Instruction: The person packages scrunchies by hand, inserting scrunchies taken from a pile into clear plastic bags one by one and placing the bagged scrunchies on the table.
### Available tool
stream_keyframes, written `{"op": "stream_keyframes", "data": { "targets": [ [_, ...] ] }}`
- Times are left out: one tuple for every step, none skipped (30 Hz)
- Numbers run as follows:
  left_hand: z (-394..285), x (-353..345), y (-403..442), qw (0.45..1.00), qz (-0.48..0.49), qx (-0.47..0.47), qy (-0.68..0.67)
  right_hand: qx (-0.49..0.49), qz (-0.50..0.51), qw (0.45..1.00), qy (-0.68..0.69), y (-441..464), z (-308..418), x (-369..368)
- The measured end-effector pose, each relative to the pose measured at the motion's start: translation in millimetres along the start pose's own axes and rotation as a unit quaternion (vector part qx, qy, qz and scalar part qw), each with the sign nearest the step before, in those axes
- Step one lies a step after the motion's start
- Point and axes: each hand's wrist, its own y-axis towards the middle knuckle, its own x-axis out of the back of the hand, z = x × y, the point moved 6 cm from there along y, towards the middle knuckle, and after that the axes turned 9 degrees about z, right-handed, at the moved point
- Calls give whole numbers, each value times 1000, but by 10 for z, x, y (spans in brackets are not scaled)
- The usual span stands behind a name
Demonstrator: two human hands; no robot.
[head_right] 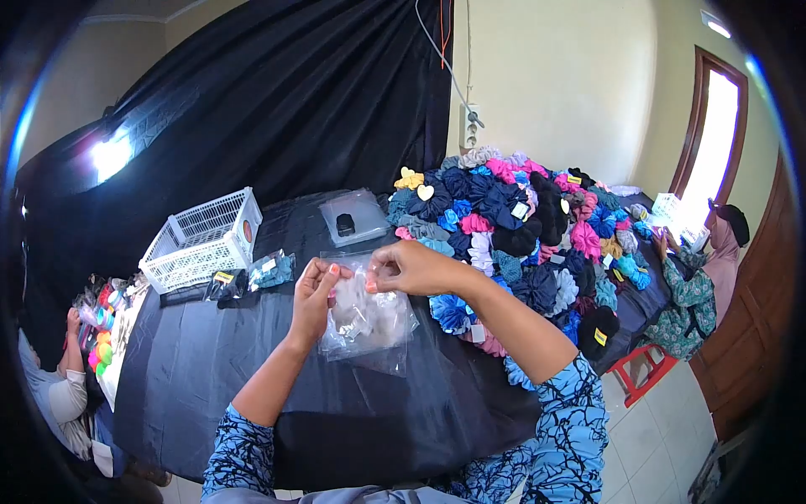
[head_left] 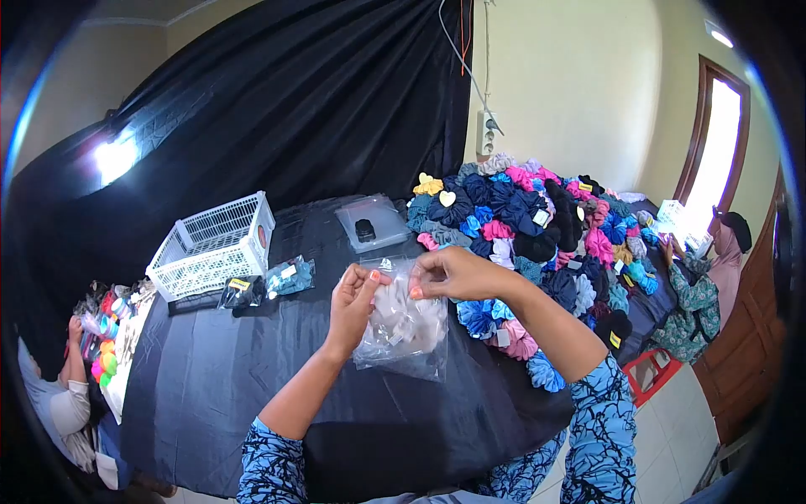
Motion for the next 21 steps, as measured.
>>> {"op": "stream_keyframes", "data": {
  "targets": [
    [12, -16, -9, 1000, 3, 13, 19, -1, 28, 999, 44, 8, -23, -60],
    [24, -29, -14, 1000, 3, 14, 19, -2, 56, 995, 88, 15, -47, -112],
    [35, -59, -13, 1000, 18, 4, 16, 0, 84, 989, 120, 22, -68, -155],
    [51, -75, -11, 999, 34, -7, 12, 0, 84, 989, 120, 31, -114, -176],
    [161, 4, 6, 998, 56, -3, 4, 11, 86, 986, 141, 40, -158, -206],
    [101, -12, -4, 998, 56, -3, 4, 23, 88, 983, 162, 39, -177, -224],
    [15, -54, -9, 998, 55, 16, -34, 23, 88, 983, 162, 20, -161, -205],
    [-25, -74, 1, 995, 53, 35, -72, 22, 86, 980, 178, -14, -130, -168],
    [-66, -25, 40, 995, 69, 3, -68, 20, 84, 977, 193, -43, -112, -129],
    [-61, 29, 70, 995, 70, 3, -68, 20, 84, 977, 193, -65, -115, -92],
    [-38, 128, 95, 995, 29, 8, -94, 24, 53, 982, 178, -90, -121, -15],
    [1, 248, 118, 993, -11, 13, -119, 28, 22, 986, 163, -113, -119, 66],
    [111, 347, 153, 989, 24, 35, -140, 41, 7, 982, 182, -136, -97, 123],
    [210, 462, 177, 989, 25, 35, -139, 42, 7, 983, 181, -160, -78, 161],
    [251, 368, 183, 966, 107, 82, -220, 64, -25, 981, 180, -193, -35, 241],
    [281, 261, 153, 927, 188, 129, -298, 87, -57, 979, 178, -226, 10, 319],
    [329, 160, 88, 894, 230, 154, -353, 87, -69, 976, 187, -246, 32, 359],
    [373, 106, 64, 894, 230, 153, -352, 87, -69, 976, 186, -254, 60, 364],
    [407, 30, 25, 891, 260, 145, -342, 92, -88, 974, 186, -270, 83, 385],
    [435, -58, 1, 888, 290, 136, -331, 96, -107, 972, 186, -284, 95, 399],
    [320, -180, -23, 883, 278, 101, -364, 88, -107, 973, 182, -278, 73, 378]
  ]
}}
